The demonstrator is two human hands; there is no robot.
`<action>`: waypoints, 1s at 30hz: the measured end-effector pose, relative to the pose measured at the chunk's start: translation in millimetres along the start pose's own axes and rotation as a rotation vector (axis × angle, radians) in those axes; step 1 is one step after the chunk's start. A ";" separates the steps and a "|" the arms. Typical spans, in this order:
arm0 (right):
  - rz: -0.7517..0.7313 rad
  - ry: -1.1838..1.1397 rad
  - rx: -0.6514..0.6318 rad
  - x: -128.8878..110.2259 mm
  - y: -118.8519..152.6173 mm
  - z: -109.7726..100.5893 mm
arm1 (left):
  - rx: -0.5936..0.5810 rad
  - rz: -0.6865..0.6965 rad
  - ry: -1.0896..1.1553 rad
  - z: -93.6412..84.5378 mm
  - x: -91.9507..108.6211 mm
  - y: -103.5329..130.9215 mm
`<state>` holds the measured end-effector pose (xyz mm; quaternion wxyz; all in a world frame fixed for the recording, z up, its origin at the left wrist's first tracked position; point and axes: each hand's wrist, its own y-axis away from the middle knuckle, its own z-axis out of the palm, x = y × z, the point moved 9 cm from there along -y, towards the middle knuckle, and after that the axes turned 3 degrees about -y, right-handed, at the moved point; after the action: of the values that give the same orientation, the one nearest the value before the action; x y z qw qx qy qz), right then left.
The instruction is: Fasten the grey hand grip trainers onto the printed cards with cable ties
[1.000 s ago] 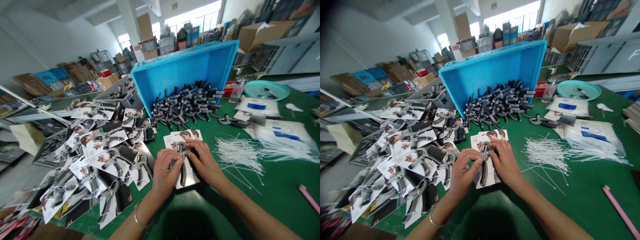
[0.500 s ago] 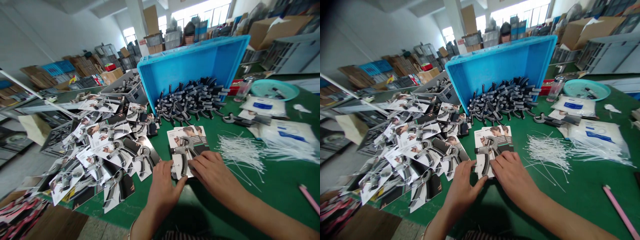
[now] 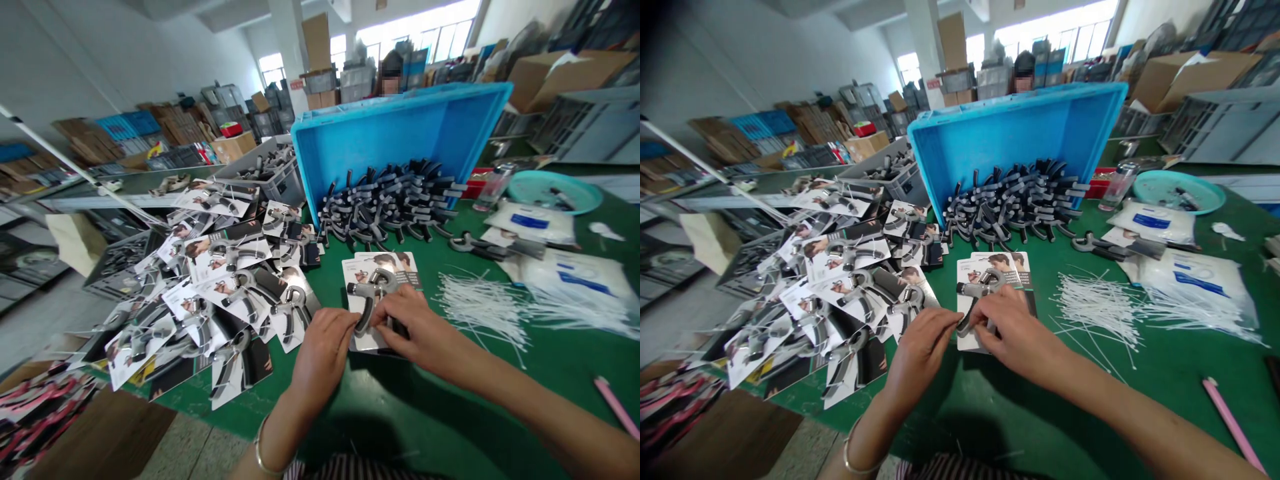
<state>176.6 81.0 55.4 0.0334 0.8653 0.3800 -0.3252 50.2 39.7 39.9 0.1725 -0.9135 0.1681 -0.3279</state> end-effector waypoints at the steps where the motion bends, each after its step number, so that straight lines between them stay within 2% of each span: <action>1: 0.022 -0.079 -0.004 4.0 -0.4 -0.8 | -0.027 0.022 0.015 4.6 3.0 -2.3; 3: 0.049 -0.174 -0.016 11.1 0.3 0.5 | -0.067 0.014 0.077 14.3 4.6 -6.7; 5: 0.032 -0.193 0.000 14.9 3.3 1.3 | -0.055 -0.058 0.174 20.2 -1.1 -9.9; 8: -0.003 -0.172 0.100 18.8 10.4 -3.7 | -0.007 -0.155 0.335 25.2 -11.1 -11.4; 12: 0.059 -0.151 0.206 29.4 17.1 -9.6 | -0.002 -0.181 0.442 28.2 -14.4 -12.5; 17: -0.046 -0.035 0.190 22.2 18.7 -8.8 | -0.020 -0.251 0.477 29.7 -20.3 -12.8; 30: -0.085 -0.065 0.224 16.5 19.9 -11.0 | -0.081 -0.244 0.493 34.3 -14.8 -17.3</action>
<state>204.3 80.7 50.6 -0.0649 0.8357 0.3763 -0.3947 65.3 68.2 14.3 0.0489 -0.8257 0.1068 -0.5517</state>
